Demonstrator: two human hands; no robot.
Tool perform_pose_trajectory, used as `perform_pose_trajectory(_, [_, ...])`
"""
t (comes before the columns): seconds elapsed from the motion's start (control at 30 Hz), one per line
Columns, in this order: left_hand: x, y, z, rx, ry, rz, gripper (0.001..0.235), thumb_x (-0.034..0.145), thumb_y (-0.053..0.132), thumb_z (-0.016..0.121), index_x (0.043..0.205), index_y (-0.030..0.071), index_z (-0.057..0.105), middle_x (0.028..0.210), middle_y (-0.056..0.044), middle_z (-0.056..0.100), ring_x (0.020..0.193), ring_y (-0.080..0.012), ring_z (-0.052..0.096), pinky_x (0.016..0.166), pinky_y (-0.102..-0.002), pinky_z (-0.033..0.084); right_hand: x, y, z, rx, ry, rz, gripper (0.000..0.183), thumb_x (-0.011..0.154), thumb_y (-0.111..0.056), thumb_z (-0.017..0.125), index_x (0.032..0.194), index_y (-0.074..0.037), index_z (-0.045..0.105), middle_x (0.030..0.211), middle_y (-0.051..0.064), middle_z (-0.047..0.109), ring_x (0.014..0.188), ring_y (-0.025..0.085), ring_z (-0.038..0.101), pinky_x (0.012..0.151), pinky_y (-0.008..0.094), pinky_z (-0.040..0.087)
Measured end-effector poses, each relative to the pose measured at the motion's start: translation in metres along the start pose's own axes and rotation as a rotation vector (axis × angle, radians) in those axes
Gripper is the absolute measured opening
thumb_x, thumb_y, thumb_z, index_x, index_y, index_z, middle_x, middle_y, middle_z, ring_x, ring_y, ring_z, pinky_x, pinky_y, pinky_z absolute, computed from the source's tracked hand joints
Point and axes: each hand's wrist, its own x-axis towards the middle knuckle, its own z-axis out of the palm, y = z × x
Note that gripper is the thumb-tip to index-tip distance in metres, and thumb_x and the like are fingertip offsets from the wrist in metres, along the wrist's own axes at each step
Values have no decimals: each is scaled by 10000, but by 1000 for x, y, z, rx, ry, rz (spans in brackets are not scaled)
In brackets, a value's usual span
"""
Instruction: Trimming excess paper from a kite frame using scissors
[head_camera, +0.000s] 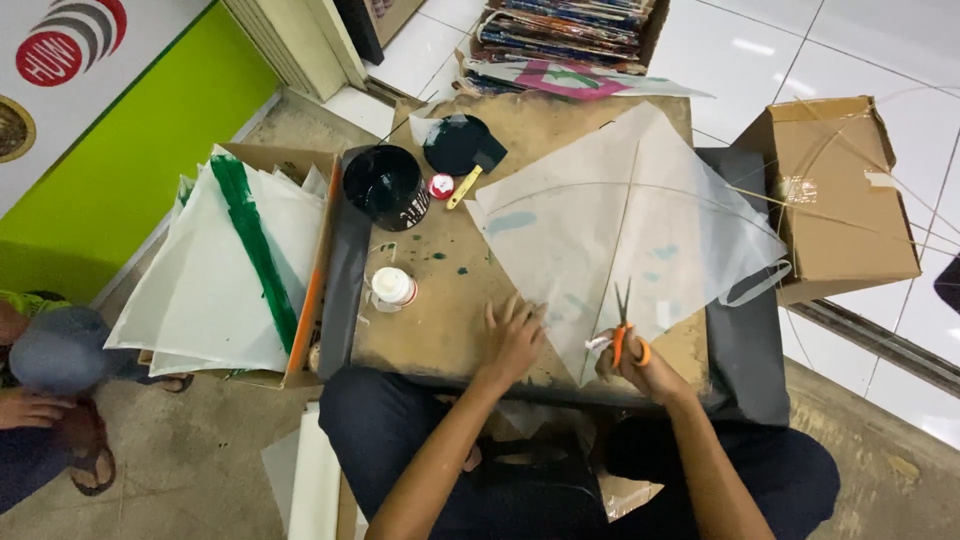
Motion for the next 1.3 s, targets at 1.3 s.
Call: perform_pose_trajectory(1.3, [31,8,4,91,-232,98,811,954,607,439,1592,126,304,1685,-201,144,1554,-419,91,1259,-579,61,-15,-25,-1,-114,115,-90,735,1021,-658,333,1263,17,493,697,200,660,680,288,645,740,404,508])
